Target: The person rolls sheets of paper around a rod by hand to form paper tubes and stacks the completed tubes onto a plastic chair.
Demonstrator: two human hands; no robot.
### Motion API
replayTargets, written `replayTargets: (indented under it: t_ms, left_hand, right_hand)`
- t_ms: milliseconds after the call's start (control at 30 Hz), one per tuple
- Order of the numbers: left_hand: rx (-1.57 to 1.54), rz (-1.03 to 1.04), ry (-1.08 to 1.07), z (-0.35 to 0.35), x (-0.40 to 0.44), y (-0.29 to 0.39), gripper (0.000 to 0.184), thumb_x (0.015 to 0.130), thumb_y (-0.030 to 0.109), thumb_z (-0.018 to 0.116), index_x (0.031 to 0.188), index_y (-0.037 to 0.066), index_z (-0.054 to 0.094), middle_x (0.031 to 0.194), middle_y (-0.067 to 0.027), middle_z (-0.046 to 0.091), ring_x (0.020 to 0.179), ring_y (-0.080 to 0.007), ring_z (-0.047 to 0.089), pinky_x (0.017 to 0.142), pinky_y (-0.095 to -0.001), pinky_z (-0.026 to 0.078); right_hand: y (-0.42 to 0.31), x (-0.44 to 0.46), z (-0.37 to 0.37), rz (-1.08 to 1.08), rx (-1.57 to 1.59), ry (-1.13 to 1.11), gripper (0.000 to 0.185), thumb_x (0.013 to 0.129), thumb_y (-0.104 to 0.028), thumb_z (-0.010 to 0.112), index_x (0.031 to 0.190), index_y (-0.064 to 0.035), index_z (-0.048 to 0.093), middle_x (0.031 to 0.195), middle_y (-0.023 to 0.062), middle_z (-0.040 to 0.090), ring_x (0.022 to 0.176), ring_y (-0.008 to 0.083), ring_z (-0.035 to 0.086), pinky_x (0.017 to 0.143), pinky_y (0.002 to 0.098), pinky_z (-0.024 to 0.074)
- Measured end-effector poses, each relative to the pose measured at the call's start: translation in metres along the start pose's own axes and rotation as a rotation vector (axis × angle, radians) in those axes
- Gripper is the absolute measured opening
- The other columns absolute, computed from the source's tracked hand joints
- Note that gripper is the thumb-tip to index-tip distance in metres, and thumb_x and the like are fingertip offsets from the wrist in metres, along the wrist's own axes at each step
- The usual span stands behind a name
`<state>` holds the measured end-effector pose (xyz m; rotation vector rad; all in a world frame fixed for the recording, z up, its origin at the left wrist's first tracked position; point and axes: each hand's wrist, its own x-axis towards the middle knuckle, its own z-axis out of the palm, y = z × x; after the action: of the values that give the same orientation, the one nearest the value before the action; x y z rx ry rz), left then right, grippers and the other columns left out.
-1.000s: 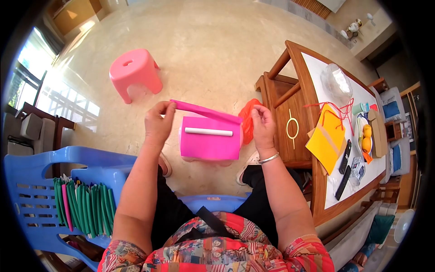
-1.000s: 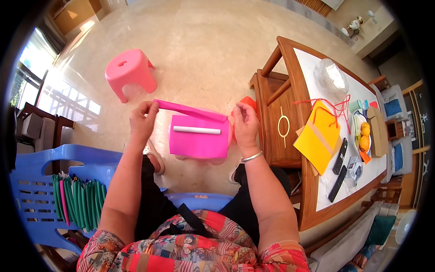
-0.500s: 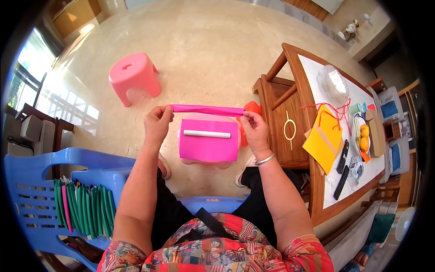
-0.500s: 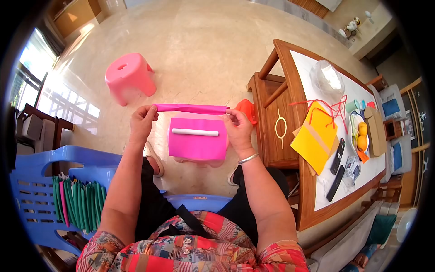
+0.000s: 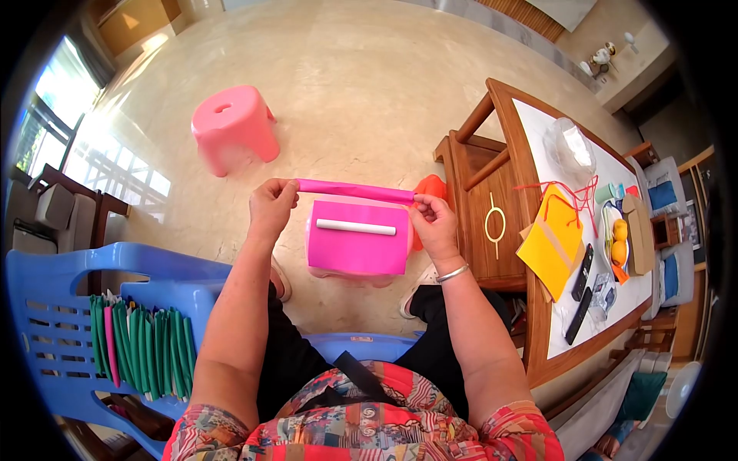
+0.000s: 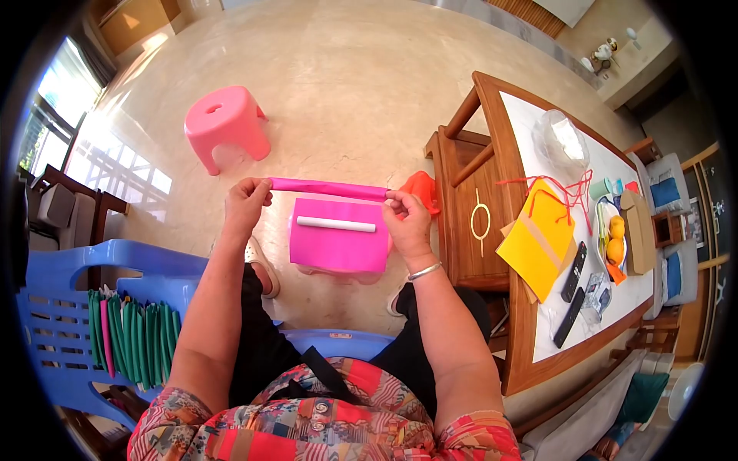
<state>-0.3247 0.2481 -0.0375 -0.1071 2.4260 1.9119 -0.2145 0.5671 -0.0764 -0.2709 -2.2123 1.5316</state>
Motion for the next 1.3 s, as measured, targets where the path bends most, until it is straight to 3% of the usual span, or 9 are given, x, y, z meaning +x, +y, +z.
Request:
replayTargets:
  t_ms: [567, 833, 1033, 1300]
  left_hand:
    - [-0.002, -0.035, -0.058, 0.003, 0.0, -0.004, 0.026, 0.096, 0.026, 0.073, 0.093, 0.0, 0.074, 0.074, -0.0025, 0.067, 0.064, -0.0096, 0.06, 0.061, -0.0256, 0.05]
    - [-0.187, -0.037, -0.081, 0.004, -0.004, 0.003, 0.027, 0.096, 0.027, 0.074, 0.099, 0.0, 0.075, 0.086, -0.0028, 0.07, 0.076, -0.0099, 0.062, 0.069, -0.0268, 0.053]
    - [-0.239, -0.026, -0.111, 0.002, 0.002, -0.005, 0.027, 0.098, 0.028, 0.072, 0.101, 0.002, 0.073, 0.085, 0.0004, 0.067, 0.075, -0.01, 0.06, 0.071, -0.0252, 0.048]
    - [-0.179, -0.07, -0.133, 0.001, -0.003, 0.006, 0.027, 0.099, 0.028, 0.071, 0.102, 0.002, 0.073, 0.087, 0.0001, 0.068, 0.076, -0.0097, 0.061, 0.072, -0.0257, 0.049]
  right_hand:
    - [0.0, 0.0, 0.0, 0.012, 0.032, 0.031, 0.013, 0.093, -0.01, 0.075, 0.101, -0.0006, 0.071, 0.09, 0.0017, 0.065, 0.075, 0.0064, 0.058, 0.069, 0.0228, 0.0504]
    - [-0.003, 0.003, 0.0, -0.091, 0.026, 0.048, 0.01, 0.094, -0.009, 0.074, 0.1, -0.002, 0.07, 0.092, 0.001, 0.064, 0.074, 0.0065, 0.058, 0.068, 0.0229, 0.0495]
    - [-0.026, 0.003, -0.006, -0.256, -0.134, 0.034, 0.007, 0.093, -0.006, 0.072, 0.097, -0.0015, 0.069, 0.091, 0.0055, 0.064, 0.077, 0.0134, 0.061, 0.07, 0.0267, 0.0512]
    - [-0.022, 0.001, -0.004, -0.227, -0.135, 0.068, 0.007, 0.093, -0.005, 0.071, 0.097, -0.0007, 0.067, 0.09, 0.0071, 0.064, 0.077, 0.0157, 0.061, 0.071, 0.0283, 0.0515]
